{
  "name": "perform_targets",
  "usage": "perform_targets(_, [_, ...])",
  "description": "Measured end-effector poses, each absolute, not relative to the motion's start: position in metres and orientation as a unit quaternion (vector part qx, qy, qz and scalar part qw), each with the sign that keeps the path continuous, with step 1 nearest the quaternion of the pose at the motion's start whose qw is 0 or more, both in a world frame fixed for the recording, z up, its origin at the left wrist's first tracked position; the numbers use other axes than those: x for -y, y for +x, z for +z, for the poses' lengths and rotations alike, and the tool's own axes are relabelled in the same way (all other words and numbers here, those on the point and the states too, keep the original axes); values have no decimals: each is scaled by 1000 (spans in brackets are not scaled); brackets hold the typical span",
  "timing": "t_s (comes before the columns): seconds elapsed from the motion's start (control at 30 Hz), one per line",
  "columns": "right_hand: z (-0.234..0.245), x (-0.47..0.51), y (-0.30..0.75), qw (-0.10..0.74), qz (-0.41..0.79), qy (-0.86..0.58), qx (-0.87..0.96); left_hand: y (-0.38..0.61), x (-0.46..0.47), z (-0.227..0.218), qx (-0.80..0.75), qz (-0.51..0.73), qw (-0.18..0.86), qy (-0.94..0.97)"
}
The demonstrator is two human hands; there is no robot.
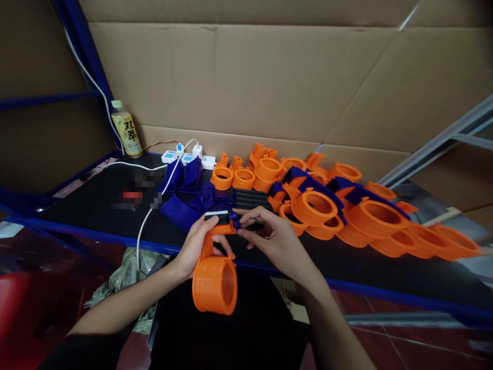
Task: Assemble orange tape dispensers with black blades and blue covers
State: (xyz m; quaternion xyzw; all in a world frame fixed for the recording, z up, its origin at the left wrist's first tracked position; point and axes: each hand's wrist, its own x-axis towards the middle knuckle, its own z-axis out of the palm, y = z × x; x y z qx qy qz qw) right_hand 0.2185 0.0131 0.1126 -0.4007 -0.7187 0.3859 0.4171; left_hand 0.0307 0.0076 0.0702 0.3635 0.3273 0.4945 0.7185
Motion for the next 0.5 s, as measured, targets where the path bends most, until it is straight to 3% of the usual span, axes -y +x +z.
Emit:
perform_targets(0.23, [109,-23,227,411,437,-361,714,30,-7,71,-314,471,740,363])
perform_targets(0.5, [101,-15,222,447,284,-347,774,28,-10,70,-302,473,742,366])
